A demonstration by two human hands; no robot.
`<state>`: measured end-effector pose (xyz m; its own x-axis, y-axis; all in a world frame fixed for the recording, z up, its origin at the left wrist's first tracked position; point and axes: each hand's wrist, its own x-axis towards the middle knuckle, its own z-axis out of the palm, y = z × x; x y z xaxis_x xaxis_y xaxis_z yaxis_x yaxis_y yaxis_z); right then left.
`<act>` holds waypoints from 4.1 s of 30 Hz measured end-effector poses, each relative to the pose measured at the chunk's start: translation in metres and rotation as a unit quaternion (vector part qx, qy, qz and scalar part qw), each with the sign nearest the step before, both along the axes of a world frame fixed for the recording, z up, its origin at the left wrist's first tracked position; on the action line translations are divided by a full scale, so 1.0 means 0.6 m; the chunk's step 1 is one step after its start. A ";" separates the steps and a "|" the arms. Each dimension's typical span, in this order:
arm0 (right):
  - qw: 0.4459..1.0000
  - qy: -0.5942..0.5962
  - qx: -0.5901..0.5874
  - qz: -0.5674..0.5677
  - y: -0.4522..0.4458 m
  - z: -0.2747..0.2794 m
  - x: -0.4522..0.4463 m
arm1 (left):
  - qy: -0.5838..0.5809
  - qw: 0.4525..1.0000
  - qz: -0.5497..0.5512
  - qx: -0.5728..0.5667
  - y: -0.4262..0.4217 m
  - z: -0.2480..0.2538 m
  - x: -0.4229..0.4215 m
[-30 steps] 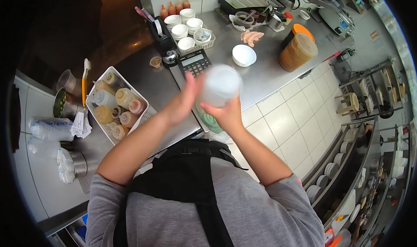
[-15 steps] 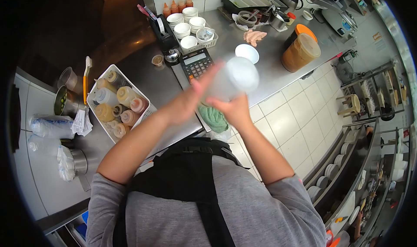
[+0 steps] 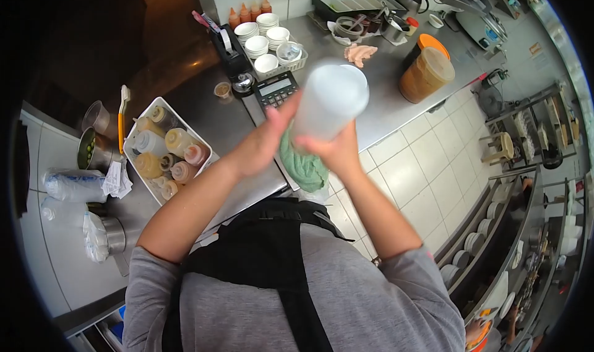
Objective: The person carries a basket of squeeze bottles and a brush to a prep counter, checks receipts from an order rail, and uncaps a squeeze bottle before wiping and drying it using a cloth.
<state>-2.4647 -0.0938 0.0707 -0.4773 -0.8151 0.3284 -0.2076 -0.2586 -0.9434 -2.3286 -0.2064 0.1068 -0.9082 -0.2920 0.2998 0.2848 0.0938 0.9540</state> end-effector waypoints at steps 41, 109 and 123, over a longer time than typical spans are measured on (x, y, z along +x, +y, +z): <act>0.986 0.122 -0.047 -0.103 0.029 -0.088 0.016 | 0.085 0.982 0.128 -0.107 -0.028 0.049 0.017; 0.998 0.042 -0.019 -0.046 -0.003 0.073 0.017 | 0.048 0.995 0.039 -0.077 0.002 0.011 -0.020; 0.991 0.109 -0.060 -0.054 -0.031 0.080 0.011 | 0.081 0.990 -0.028 0.109 -0.014 0.033 -0.031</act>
